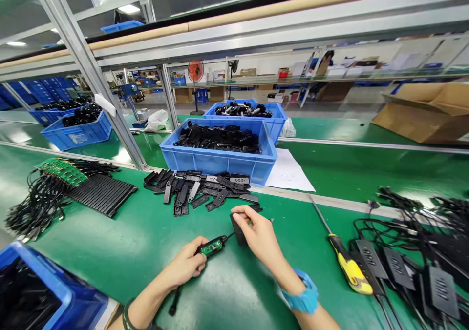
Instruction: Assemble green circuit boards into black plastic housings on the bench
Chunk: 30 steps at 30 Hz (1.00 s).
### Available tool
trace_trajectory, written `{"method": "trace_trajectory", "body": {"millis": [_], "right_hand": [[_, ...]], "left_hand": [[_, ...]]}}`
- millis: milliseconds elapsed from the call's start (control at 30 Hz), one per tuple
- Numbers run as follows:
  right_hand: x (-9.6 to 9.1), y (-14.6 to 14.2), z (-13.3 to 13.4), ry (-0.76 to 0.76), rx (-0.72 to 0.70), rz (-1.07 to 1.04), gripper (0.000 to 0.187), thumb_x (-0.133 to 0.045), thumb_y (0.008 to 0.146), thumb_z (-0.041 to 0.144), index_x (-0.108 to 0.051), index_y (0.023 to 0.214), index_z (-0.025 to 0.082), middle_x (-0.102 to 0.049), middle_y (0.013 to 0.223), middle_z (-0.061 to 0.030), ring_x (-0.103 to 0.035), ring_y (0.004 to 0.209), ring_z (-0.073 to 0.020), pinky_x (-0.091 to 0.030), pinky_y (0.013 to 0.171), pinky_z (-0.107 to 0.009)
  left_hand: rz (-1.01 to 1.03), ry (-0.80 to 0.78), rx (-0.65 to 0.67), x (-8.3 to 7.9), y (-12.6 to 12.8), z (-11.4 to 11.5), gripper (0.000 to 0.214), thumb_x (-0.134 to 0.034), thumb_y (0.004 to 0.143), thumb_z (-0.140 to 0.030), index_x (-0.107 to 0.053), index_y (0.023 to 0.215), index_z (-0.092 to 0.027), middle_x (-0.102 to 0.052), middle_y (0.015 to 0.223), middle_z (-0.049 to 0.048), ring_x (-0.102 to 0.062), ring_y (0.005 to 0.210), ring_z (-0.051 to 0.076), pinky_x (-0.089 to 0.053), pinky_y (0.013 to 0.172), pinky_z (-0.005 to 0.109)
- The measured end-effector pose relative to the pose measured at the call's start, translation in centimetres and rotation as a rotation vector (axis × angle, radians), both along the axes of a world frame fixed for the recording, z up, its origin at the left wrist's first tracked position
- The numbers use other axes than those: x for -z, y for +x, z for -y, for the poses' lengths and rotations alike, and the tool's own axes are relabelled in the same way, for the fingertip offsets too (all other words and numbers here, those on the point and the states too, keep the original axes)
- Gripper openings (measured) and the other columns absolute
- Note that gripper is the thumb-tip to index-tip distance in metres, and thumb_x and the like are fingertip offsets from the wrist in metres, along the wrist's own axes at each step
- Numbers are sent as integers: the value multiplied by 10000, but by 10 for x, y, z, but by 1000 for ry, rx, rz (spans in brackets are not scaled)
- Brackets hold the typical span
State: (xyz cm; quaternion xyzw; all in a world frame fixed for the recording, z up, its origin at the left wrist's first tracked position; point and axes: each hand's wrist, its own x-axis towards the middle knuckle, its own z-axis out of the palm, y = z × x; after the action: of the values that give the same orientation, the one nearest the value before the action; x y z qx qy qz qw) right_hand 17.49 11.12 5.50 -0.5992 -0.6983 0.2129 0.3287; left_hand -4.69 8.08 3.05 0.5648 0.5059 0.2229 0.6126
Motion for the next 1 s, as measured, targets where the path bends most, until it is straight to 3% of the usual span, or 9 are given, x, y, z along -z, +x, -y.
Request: {"method": "trace_trajectory", "body": {"millis": [67, 133, 200, 333, 600, 800, 900, 1000], "right_hand": [[-12, 3, 20, 2, 47, -147, 368, -402, 950, 464, -628, 1040, 189, -693, 861, -60, -639, 716, -174, -495, 608, -265], [-20, 2, 40, -31, 82, -350, 354, -514, 895, 506, -643, 989, 190, -691, 802, -49, -628, 667, -165, -485, 569, -253], [-21, -2, 55, -85, 111, -544, 358, -631, 813, 536, -650, 907, 192, -690, 751, -46, -622, 635, -163, -479, 545, -250], [-12, -12, 72, -232, 139, -735, 431, -727, 710, 587, -632, 841, 188, -683, 702, -43, -618, 589, -160, -471, 509, -251], [1, -17, 80, -339, 141, -818, 488, -768, 657, 610, -610, 820, 178, -639, 687, -19, -633, 613, -162, -464, 527, -251], [12, -17, 78, -310, 148, -860, 505, -776, 679, 583, -559, 945, 213, -589, 784, 8, -569, 619, -131, -436, 507, -231], [14, -16, 77, -368, 53, -836, 502, -656, 784, 626, -593, 1050, 205, -620, 851, -18, -539, 649, -132, -464, 575, -255], [14, -19, 79, -320, -26, -731, 467, -526, 870, 631, -638, 944, 184, -621, 770, -19, -544, 664, -147, -475, 645, -278]], "left_hand": [[320, -283, -111, -1, 9, 4, 275, -519, 717, -130, -522, 990, -163, -618, 862, 26, -464, 556, 72, -349, 510, 185], [536, -416, -151, -3, 17, 11, 346, -628, 689, -169, -540, 1023, -143, -662, 900, 52, -505, 550, 55, -357, 500, 170], [605, -430, -96, -6, 24, 19, 446, -758, 632, -198, -599, 1041, -119, -679, 930, 74, -583, 589, 68, -404, 520, 170], [594, -364, 17, -8, 32, 30, 578, -902, 529, -244, -696, 1052, -112, -682, 1064, 121, -700, 757, 169, -517, 634, 228], [533, -309, 62, -1, 32, 38, 699, -959, 461, -275, -699, 1096, -138, -699, 1053, 111, -700, 844, 180, -522, 736, 245], [428, -165, 85, -4, 32, 43, 570, -770, 744, -489, -640, 1136, -97, -689, 1039, 138, -698, 874, 198, -549, 756, 286], [294, 25, 190, -9, 28, 44, 435, -591, 897, -447, -598, 1184, -120, -679, 1095, 141, -692, 918, 202, -567, 771, 311], [103, 159, 275, -9, 29, 45, 312, -450, 968, -379, -573, 1097, -123, -701, 971, 110, -700, 791, 168, -570, 687, 276]]}}
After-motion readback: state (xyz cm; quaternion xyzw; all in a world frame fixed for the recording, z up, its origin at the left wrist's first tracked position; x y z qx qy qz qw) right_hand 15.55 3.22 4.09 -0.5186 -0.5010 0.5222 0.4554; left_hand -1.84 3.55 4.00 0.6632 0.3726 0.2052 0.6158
